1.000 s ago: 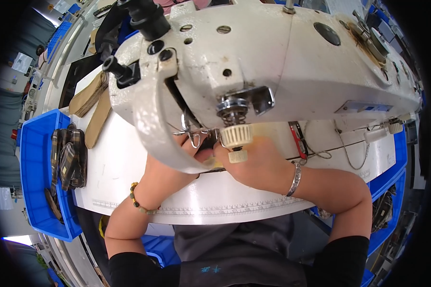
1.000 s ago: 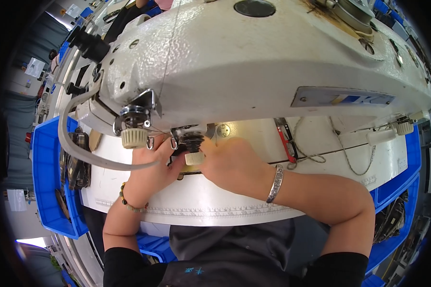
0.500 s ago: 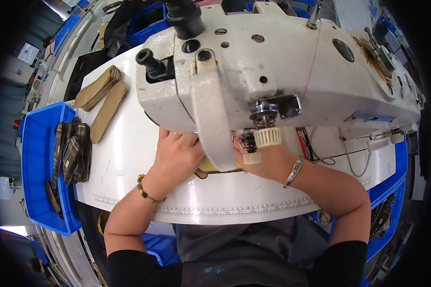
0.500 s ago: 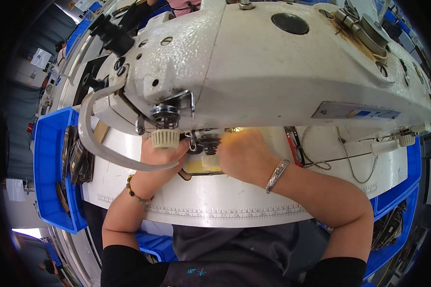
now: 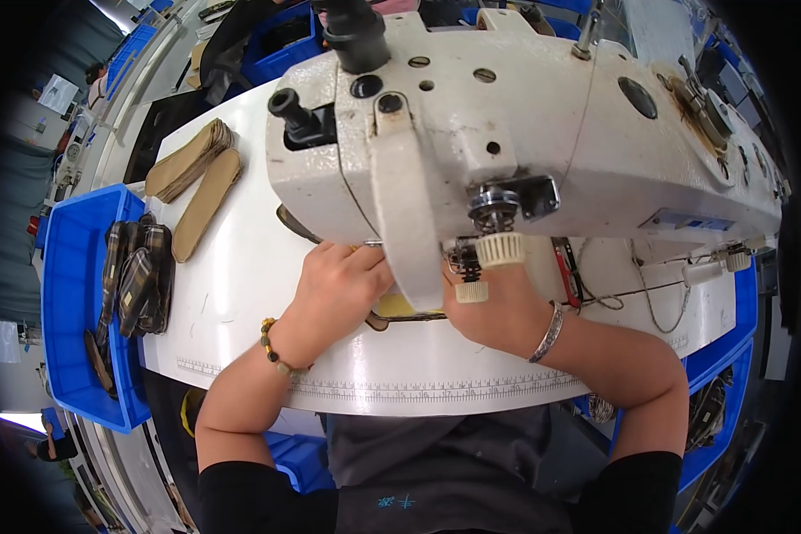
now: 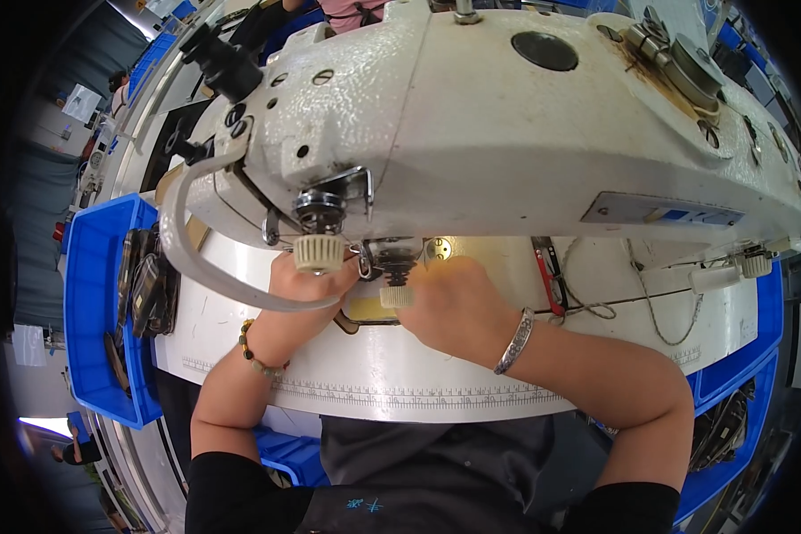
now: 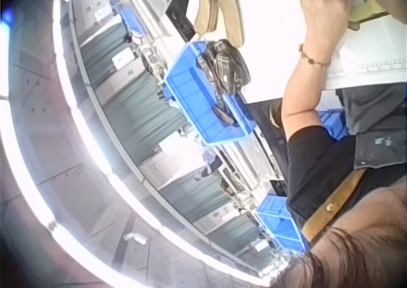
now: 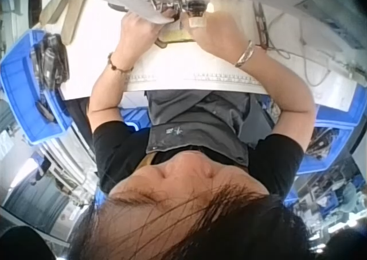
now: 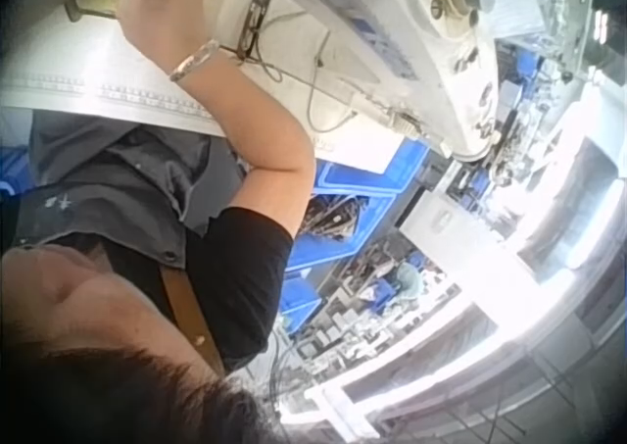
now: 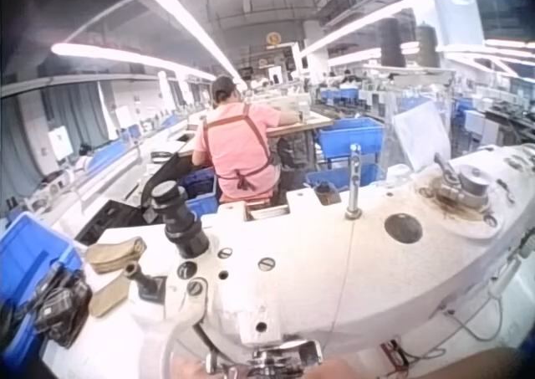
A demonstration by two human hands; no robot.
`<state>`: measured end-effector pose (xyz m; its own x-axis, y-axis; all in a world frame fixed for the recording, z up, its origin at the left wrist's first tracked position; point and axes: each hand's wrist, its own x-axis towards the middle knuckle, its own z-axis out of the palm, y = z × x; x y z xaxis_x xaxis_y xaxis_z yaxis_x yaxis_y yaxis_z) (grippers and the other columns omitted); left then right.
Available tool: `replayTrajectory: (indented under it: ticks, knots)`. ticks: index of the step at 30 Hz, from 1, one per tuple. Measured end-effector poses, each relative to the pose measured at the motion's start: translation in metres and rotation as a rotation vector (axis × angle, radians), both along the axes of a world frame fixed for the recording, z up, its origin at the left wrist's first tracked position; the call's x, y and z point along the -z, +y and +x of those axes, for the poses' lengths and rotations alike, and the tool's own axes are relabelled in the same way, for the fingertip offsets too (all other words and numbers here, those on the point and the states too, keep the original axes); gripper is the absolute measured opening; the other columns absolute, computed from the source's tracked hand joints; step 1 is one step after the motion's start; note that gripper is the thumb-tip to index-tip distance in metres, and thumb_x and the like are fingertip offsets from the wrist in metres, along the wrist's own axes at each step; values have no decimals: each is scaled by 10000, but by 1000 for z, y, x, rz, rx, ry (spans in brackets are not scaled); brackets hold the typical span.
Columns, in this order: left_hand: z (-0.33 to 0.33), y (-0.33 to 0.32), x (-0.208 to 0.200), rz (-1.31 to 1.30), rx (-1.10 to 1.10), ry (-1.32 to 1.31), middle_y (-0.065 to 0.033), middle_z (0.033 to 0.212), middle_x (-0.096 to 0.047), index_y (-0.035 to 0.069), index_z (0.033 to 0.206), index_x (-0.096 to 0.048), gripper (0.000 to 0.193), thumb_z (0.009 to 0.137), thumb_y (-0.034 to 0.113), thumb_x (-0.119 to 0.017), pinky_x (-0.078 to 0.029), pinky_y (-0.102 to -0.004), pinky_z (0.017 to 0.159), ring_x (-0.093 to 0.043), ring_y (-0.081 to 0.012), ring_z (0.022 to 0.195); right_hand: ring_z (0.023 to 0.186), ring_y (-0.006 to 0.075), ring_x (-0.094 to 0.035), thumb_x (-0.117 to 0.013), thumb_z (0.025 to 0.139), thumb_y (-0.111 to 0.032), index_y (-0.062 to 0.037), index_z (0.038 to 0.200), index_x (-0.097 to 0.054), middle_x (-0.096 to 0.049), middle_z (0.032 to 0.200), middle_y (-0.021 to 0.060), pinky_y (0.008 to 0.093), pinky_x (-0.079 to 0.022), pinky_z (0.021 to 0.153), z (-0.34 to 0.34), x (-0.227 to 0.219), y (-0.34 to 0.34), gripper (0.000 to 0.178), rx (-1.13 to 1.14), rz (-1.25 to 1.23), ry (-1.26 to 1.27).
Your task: Sewing the lining or upper fabric of a shoe using an industrial sewing machine.
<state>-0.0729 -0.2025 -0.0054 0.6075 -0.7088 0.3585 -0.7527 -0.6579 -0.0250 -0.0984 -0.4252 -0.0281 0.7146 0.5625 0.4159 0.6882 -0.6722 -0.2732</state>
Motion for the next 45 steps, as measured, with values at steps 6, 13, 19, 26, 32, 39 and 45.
replayTrajectory:
  ticks: [6,13,19,26,32,39,45]
  knots:
    - [10,4,4,-203,-48,149,-58,676,-651,104,880,-757,309,600,-4,-679,-537,-349,587,-659,-239,635,609,303,-638,-676,718,-185,-43,631,-655,-633,657,128,414,-510,573,0,-1,3,168,104,163,120]
    - [17,2,0,-296,-35,210,-92,767,-704,133,931,-788,408,588,-51,-665,-561,-353,647,-673,-276,683,628,288,-631,-652,835,-294,-51,626,-675,-649,669,127,414,-497,615,15,37,3,322,112,168,244]
    - [15,3,1,-304,-49,250,-76,809,-721,130,928,-783,396,581,-40,-694,-561,-357,681,-682,-270,740,643,287,-634,-660,865,-308,-49,680,-681,-654,651,98,400,-506,652,19,19,10,319,75,281,143]
    - [12,-2,-5,-185,92,-13,3,914,-734,118,894,-767,245,660,101,-697,-534,-323,789,-671,-184,882,609,302,-638,-657,829,-223,-59,702,-679,-671,668,97,423,-524,618,18,18,7,209,10,235,-81]
    - [6,-4,-10,-60,80,-69,19,890,-723,118,897,-762,226,689,128,-674,-526,-306,777,-665,-165,847,542,287,-622,-606,817,-115,-58,718,-650,-643,623,84,408,-505,524,6,5,13,122,101,168,63]
    - [5,-3,-6,-23,47,-84,23,863,-709,117,909,-753,217,709,124,-670,-513,-296,736,-656,-160,766,520,229,-601,-620,798,-111,-96,817,-671,-593,588,26,373,-472,489,8,14,9,57,27,129,-105]
    - [1,-7,-7,-12,-1,-71,12,856,-705,112,914,-743,208,719,115,-671,-511,-305,731,-658,-165,769,566,227,-609,-649,759,-136,-147,796,-687,-598,617,26,393,-482,521,6,21,5,55,-9,119,-127]
